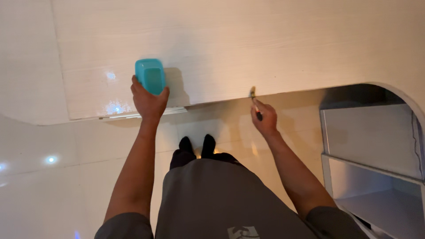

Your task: The person applies a clear liquid from a blue container onto a white table surface using a small brush, spreading the liquid across the desk with short strokes.

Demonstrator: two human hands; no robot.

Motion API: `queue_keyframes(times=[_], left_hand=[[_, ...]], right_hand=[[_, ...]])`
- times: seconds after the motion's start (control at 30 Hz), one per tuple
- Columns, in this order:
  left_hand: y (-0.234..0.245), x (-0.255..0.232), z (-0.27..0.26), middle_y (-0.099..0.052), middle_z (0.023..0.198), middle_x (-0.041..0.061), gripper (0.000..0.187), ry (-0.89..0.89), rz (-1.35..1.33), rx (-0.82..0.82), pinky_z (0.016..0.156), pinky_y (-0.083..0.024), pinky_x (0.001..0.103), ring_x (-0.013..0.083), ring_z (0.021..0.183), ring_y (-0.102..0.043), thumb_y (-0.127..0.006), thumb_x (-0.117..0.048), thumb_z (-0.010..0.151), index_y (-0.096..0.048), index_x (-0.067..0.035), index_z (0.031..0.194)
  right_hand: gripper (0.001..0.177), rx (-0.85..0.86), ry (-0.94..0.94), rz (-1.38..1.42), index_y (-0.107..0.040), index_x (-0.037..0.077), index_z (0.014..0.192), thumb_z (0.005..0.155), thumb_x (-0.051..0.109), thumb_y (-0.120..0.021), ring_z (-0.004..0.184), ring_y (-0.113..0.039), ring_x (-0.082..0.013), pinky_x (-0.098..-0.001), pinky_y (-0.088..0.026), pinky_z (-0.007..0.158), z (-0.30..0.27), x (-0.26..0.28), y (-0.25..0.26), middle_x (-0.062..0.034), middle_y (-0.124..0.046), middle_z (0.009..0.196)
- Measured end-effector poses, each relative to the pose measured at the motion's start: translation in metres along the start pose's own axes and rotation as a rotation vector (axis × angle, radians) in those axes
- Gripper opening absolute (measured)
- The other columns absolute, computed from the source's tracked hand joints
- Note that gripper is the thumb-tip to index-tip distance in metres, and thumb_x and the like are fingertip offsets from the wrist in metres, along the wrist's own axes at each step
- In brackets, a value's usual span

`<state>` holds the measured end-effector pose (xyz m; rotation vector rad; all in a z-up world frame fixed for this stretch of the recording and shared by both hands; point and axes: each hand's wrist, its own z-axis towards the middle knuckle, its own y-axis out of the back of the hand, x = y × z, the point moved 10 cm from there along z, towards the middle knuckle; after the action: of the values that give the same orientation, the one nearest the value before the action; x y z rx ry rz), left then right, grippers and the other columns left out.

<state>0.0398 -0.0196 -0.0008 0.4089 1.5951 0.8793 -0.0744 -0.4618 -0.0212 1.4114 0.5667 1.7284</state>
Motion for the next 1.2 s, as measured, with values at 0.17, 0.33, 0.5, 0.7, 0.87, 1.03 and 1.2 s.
queue_keyframes(times=[0.17, 0.33, 0.5, 0.7, 0.87, 1.03, 1.2], left_hand=[[-0.001, 0.002, 0.001, -0.049, 0.139, 0.03, 0.109, -0.005, -0.017, -0.01, 0.086, -0.057, 0.053, 0.0454, 0.113, -0.062, -0.089, -0.034, 0.076, -0.025, 0.007, 0.154], [0.002, -0.001, 0.0, -0.05, 0.139, 0.029, 0.109, 0.034, 0.005, 0.011, 0.087, -0.056, 0.054, 0.0461, 0.112, -0.062, -0.09, -0.036, 0.075, -0.026, 0.005, 0.154], [0.002, -0.003, 0.0, -0.047, 0.141, 0.029, 0.11, 0.061, 0.01, 0.03, 0.087, -0.056, 0.053, 0.0464, 0.113, -0.061, -0.089, -0.037, 0.075, -0.025, 0.003, 0.154], [0.004, -0.005, -0.001, -0.049, 0.14, 0.029, 0.109, 0.043, 0.006, 0.012, 0.09, -0.056, 0.054, 0.0465, 0.115, -0.061, -0.089, -0.036, 0.075, -0.025, 0.003, 0.154], [0.003, -0.005, -0.001, -0.048, 0.139, 0.029, 0.109, 0.044, -0.012, 0.029, 0.086, -0.056, 0.054, 0.0465, 0.112, -0.062, -0.089, -0.036, 0.075, -0.025, 0.005, 0.154], [0.001, -0.002, 0.0, -0.05, 0.137, 0.029, 0.108, 0.035, -0.013, 0.022, 0.086, -0.057, 0.054, 0.0464, 0.11, -0.063, -0.089, -0.035, 0.074, -0.026, 0.005, 0.153], [0.0, 0.0, 0.0, -0.049, 0.139, 0.03, 0.11, 0.018, 0.007, 0.012, 0.086, -0.057, 0.054, 0.0461, 0.111, -0.062, -0.088, -0.035, 0.075, -0.025, 0.007, 0.154]], right_hand=[[0.027, 0.007, 0.243, 0.142, -0.074, 0.002, 0.115, 0.089, 0.009, -0.073, 0.079, -0.069, -0.0345, -0.0438, -0.055, 0.073, 0.001, 0.072, -0.029, -0.0189, -0.073, 0.09], [0.029, 0.148, 0.26, 0.203, -0.074, -0.001, 0.116, 0.089, 0.009, -0.074, 0.073, -0.068, -0.0342, -0.0451, -0.054, 0.069, 0.001, 0.127, -0.07, -0.0187, -0.072, 0.084], [0.03, 0.26, 0.287, 0.297, -0.075, -0.001, 0.115, 0.087, 0.008, -0.074, 0.075, -0.069, -0.0364, -0.0452, -0.055, 0.07, 0.003, 0.176, -0.099, -0.0193, -0.072, 0.084], [0.03, 0.243, 0.26, 0.451, -0.072, -0.001, 0.123, 0.094, 0.008, -0.072, 0.094, -0.074, -0.0358, -0.0406, -0.058, 0.083, 0.008, 0.195, -0.117, -0.0222, -0.075, 0.109], [0.028, 0.195, 0.032, 0.404, -0.075, 0.003, 0.122, 0.094, 0.009, -0.075, 0.084, -0.074, -0.0293, -0.0366, -0.056, 0.076, 0.006, 0.143, -0.126, -0.0187, -0.076, 0.094], [0.027, 0.054, -0.061, 0.41, -0.075, 0.004, 0.12, 0.094, 0.011, -0.075, 0.086, -0.076, -0.0237, -0.032, -0.058, 0.078, 0.004, 0.089, -0.106, -0.0169, -0.077, 0.1], [0.027, -0.029, -0.036, 0.36, -0.073, 0.001, 0.124, 0.098, 0.01, -0.074, 0.098, -0.076, -0.0242, -0.0329, -0.058, 0.084, 0.002, 0.035, -0.079, -0.0197, -0.076, 0.11]])
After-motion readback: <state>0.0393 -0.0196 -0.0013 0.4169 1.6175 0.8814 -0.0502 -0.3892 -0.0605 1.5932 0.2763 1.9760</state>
